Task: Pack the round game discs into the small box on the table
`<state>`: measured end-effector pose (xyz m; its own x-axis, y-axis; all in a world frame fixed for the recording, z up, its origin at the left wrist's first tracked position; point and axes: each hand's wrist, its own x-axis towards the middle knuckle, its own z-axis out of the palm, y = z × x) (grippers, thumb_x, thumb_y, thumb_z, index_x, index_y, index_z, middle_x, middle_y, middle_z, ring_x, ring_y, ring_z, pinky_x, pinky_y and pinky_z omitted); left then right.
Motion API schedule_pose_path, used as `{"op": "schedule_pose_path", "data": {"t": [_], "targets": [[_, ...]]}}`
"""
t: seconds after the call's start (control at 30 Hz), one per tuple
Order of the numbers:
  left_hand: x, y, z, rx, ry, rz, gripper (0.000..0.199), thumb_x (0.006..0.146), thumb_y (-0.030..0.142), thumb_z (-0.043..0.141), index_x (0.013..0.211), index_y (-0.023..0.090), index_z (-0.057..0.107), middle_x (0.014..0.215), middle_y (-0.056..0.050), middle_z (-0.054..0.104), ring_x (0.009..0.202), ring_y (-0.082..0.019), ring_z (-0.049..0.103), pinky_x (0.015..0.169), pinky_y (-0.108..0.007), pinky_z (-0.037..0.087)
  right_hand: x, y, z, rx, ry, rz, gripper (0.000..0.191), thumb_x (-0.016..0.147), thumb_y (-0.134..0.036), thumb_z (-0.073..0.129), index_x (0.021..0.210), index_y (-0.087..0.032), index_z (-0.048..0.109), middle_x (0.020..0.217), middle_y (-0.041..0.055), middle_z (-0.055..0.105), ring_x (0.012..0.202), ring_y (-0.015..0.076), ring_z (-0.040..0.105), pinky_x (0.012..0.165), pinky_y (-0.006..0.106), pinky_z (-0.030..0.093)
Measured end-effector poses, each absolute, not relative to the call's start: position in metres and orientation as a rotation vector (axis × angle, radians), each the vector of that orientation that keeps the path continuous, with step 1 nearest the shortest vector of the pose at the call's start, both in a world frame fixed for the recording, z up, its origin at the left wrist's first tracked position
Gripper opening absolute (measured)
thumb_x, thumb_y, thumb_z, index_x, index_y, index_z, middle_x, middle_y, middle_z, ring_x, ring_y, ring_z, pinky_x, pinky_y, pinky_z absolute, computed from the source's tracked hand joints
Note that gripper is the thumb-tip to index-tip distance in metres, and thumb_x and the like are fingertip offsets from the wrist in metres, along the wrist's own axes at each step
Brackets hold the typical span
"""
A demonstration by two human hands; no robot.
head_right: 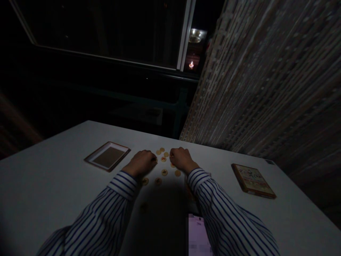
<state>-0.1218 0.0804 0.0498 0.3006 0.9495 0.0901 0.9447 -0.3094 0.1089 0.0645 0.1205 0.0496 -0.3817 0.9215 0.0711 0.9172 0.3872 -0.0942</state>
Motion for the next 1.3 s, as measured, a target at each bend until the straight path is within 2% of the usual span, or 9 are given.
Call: {"op": "schedule_pose_path", "data": {"t": [0.17, 0.3, 0.5, 0.67, 0.97, 1.13, 1.3], "targets": [[-0.123, 0.079, 0.057, 2.544, 1.809, 0.256, 0.028, 0.08, 0.032, 0.043, 0.087, 0.016, 0.066, 0.093, -0.013, 0.066, 0.091, -0.024, 0.059, 0.077, -0.032, 0.043, 0.067, 0.13, 0.046, -1.486, -2.209, 0.542, 0.021, 0.074, -0.028, 0.053, 0.086, -0.015, 0.063, 0.076, 0.0033, 0.065, 0.068, 0.0134, 0.056, 0.061, 0.023, 0.039], [-0.123, 0.079, 0.062, 2.534, 1.814, 0.308, 0.029, 0.081, 0.032, 0.043, 0.094, 0.018, 0.065, 0.095, -0.012, 0.065, 0.092, -0.023, 0.059, 0.079, -0.032, 0.043, 0.067, 0.134, 0.051, -1.371, -1.892, 0.944, 0.02, 0.07, -0.026, 0.056, 0.083, -0.013, 0.062, 0.072, 0.0022, 0.063, 0.063, 0.0115, 0.056, 0.056, 0.021, 0.041], [-0.126, 0.08, 0.065, 2.54, 1.82, 0.343, 0.028, 0.082, 0.03, 0.041, 0.091, 0.018, 0.065, 0.093, -0.011, 0.066, 0.091, -0.022, 0.059, 0.077, -0.031, 0.042, 0.065, 0.128, 0.063, -1.26, -1.599, 1.268, 0.025, 0.072, -0.025, 0.058, 0.094, -0.013, 0.06, 0.067, 0.0011, 0.062, 0.055, 0.0078, 0.054, 0.047, 0.017, 0.037], [-0.127, 0.082, 0.064, 2.526, 1.822, 0.384, 0.032, 0.084, 0.034, 0.037, 0.092, 0.018, 0.064, 0.095, -0.01, 0.065, 0.091, -0.022, 0.058, 0.077, -0.031, 0.042, 0.067, 0.125, 0.065, -1.169, -1.491, 1.427, 0.03, 0.075, -0.019, 0.056, 0.105, -0.016, 0.059, 0.072, 0.0021, 0.064, 0.062, 0.0082, 0.058, 0.052, 0.016, 0.042], [-0.13, 0.082, 0.066, 2.511, 1.814, 0.412, 0.031, 0.084, 0.033, 0.039, 0.097, 0.019, 0.064, 0.097, -0.009, 0.066, 0.094, -0.022, 0.058, 0.08, -0.031, 0.042, 0.073, 0.124, 0.064, -1.182, -1.617, 1.329, 0.027, 0.076, -0.022, 0.055, 0.101, -0.016, 0.06, 0.078, 0.0033, 0.064, 0.071, 0.0106, 0.059, 0.057, 0.019, 0.045], [-0.134, 0.084, 0.065, 2.448, 1.833, 0.424, 0.032, 0.083, 0.033, 0.041, 0.102, 0.019, 0.063, 0.101, -0.009, 0.066, 0.098, -0.021, 0.057, 0.083, -0.03, 0.041, 0.078, 0.127, 0.058, -1.205, -1.829, 1.104, 0.026, 0.071, -0.028, 0.058, 0.093, -0.013, 0.057, 0.073, 0.0011, 0.061, 0.064, 0.0099, 0.056, 0.06, 0.022, 0.044], [-0.137, 0.087, 0.061, 2.428, 1.841, 0.457, 0.034, 0.083, 0.036, 0.042, 0.106, 0.019, 0.061, 0.105, -0.009, 0.065, 0.099, -0.021, 0.057, 0.084, -0.03, 0.04, 0.079, 0.125, 0.05, -1.318, -2.077, 0.745, 0.02, 0.072, -0.028, 0.056, 0.087, -0.015, 0.057, 0.067, -0.0016, 0.058, 0.06, 0.01, 0.052, 0.055, 0.02, 0.039]]}}
